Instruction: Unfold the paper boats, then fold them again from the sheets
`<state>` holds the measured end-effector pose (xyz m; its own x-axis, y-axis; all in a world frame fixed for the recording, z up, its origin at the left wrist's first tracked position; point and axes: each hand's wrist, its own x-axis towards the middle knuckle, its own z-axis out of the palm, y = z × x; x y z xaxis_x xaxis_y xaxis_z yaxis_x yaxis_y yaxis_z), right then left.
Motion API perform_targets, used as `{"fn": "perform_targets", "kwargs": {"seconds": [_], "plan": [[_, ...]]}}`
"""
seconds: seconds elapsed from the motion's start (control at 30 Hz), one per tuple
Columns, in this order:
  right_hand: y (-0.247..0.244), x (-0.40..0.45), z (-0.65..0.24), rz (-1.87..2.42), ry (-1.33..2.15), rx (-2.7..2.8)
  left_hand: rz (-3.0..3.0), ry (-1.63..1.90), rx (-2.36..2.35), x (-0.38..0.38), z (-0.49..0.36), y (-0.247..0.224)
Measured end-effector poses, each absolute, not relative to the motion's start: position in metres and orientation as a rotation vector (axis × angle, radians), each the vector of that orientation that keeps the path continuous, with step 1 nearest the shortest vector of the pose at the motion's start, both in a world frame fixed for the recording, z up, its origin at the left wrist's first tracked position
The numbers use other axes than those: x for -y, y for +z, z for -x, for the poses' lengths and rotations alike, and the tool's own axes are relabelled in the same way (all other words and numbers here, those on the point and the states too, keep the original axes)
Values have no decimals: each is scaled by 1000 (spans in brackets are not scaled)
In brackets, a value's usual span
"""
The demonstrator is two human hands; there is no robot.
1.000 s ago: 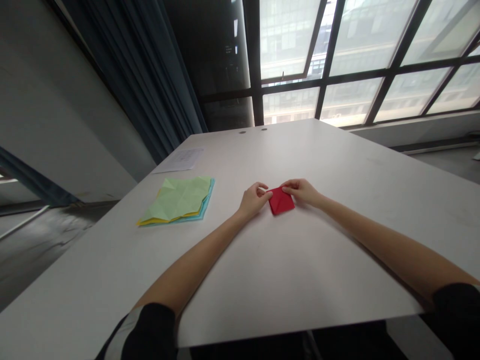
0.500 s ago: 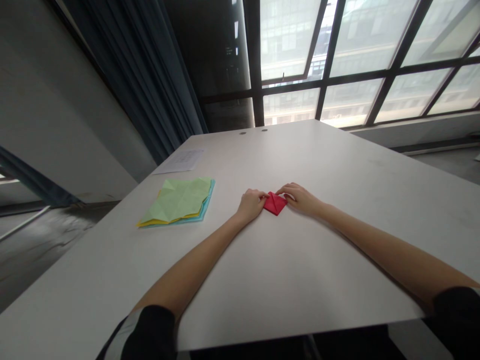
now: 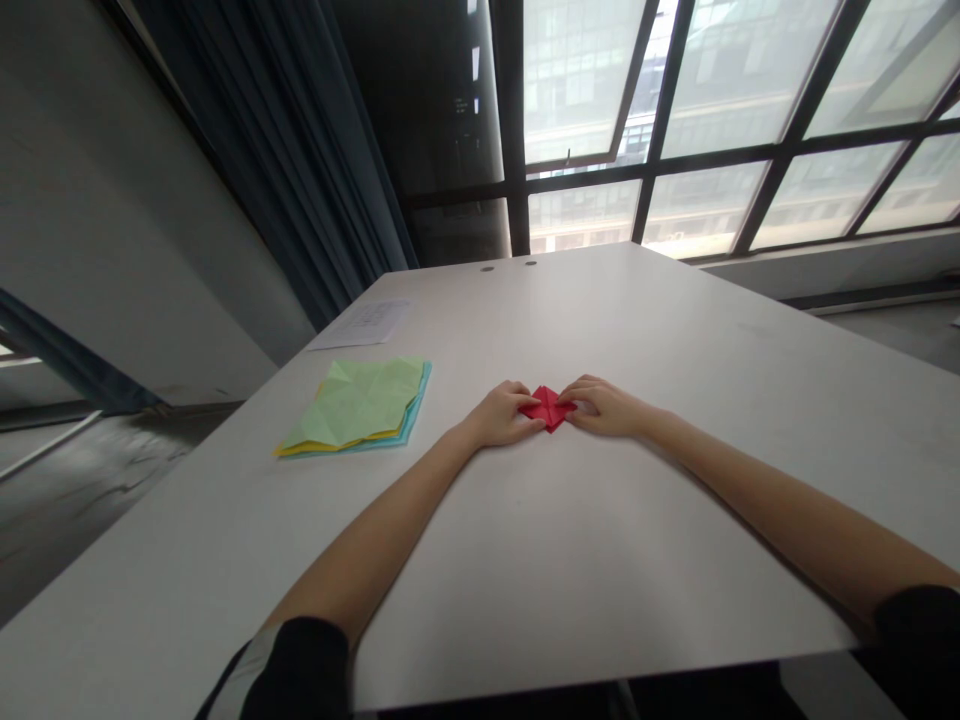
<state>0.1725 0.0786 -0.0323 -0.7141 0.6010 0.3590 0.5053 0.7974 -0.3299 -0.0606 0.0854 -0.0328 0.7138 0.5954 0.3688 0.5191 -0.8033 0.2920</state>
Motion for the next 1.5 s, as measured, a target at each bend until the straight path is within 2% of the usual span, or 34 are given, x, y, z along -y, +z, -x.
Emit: {"fn": "perform_targets", "kwargs": {"seconds": [0.27, 0.57, 0.73, 1.03, 1.3, 1.5], "plan": [[-39, -84, -168, 965, 230, 2471, -2745, 684, -1017, -89, 56, -37], [-43, -81, -164, 1069, 320, 2280, -2520, 863, -1168, -89, 50, -41], [-46, -84, -163, 992, 191, 2377, -2637, 840, -1126, -92, 48, -43], [-47, -83, -163, 1023, 179, 2386, -2592, 780, -1137, -92, 47, -46], [-52, -86, -165, 1075, 23, 2352, -2819, 697, -1143, -94, 48, -44], [-47, -86, -166, 985, 31, 2387, -3007, 561, -1059, -91, 48, -36]]}}
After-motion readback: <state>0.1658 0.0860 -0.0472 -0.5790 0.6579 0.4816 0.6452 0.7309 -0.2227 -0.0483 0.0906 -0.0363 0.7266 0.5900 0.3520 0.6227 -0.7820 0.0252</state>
